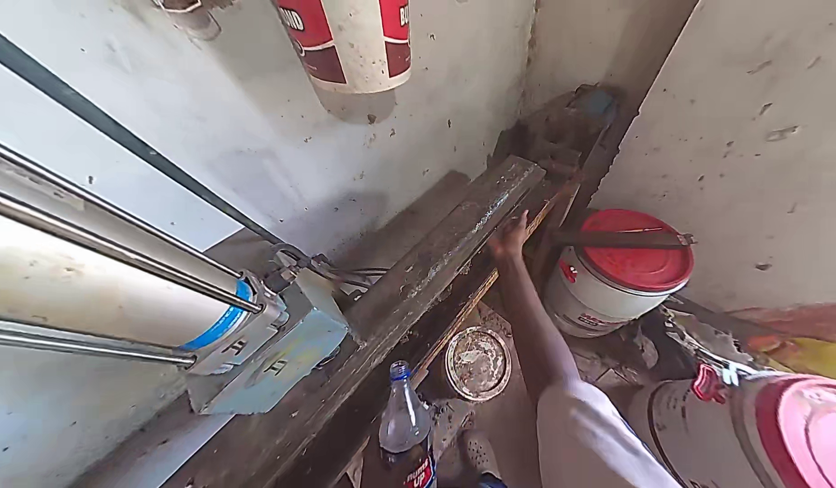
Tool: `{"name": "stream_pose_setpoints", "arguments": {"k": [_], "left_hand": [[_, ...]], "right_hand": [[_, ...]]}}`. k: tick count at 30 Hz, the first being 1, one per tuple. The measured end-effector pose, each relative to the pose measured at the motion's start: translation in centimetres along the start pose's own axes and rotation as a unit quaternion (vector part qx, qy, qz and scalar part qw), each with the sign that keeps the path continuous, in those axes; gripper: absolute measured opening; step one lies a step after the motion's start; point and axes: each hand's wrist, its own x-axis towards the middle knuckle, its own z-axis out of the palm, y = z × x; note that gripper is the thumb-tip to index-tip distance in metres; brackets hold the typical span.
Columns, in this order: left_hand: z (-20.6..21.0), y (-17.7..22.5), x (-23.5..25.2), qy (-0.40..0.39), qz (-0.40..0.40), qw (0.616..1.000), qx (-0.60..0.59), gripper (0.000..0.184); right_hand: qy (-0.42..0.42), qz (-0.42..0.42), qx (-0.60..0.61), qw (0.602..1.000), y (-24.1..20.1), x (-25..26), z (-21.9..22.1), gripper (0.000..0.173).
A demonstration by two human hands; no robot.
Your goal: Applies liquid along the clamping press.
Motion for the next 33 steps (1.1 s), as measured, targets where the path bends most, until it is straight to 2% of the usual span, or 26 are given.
{"name": "stream_pose_setpoints", "arguments": {"k": [2,3,6,9,12,14,18,21,24,26,28,30,33], "left_hand": [[0.0,-2.1,0.1,0.034,0.063,0.997,-0.019,0.089],[0.2,-2.0,-0.2,0.044,0.069,0.996,-0.03,0.088],[0.0,-1.1,-1.5,0.074,0.025,0.995,-0.063,0.083],[-0.4,-1.5,-1.5,0.085,0.029,0.994,-0.069,0.09],[-0.4,-0.7,-0.6,0.029,0.039,0.998,-0.043,0.085],[-0.1,0.6,0.5,-0.022,0.003,1.0,-0.003,0.079],[0.7,2.7,2.1,-0.071,-0.071,0.995,0.011,0.075],[1.2,3.7,3.3,-0.084,-0.068,0.994,0.003,0.071],[1.4,4.3,4.2,-0.091,-0.061,0.994,-0.005,0.069],[1.4,4.2,4.5,-0.101,-0.042,0.994,-0.001,0.073],[1.3,3.8,4.2,-0.1,-0.015,0.995,-0.01,0.078],[1.3,2.8,3.4,-0.075,0.009,0.997,-0.025,0.081],[0.5,0.5,1.7,-0.034,0.033,0.997,-0.06,0.083]], "right_hand": [[-0.03,0.09,0.021,0.995,3.1,-5.9,-0.3,0.072],[-0.043,0.141,0.029,0.989,4.8,-9.2,-0.3,0.075],[-0.097,0.277,0.031,0.955,9.7,-18.3,-1.3,0.086],[-0.139,0.385,-0.008,0.912,11.5,-22.6,-2.5,0.089],[-0.109,0.338,-0.083,0.931,11.5,-22.5,-2.9,0.077],[-0.065,0.299,-0.09,0.948,11.4,-21.3,-3.2,0.068],[-0.025,0.295,-0.105,0.949,11.4,-19.6,-3.2,0.039],[-0.012,0.313,-0.116,0.942,11.8,-18.4,-3.5,0.031],[0.0,0.321,-0.115,0.94,11.8,-17.2,-3.3,0.031],[0.027,0.282,-0.101,0.954,11.0,-16.7,-2.1,0.035],[0.019,0.228,-0.011,0.973,9.2,-16.2,-0.3,0.055],[0.01,0.215,0.067,0.974,7.9,-15.9,0.7,0.076],[-0.004,0.184,0.074,0.98,7.4,-14.3,-0.9,0.082]]}}
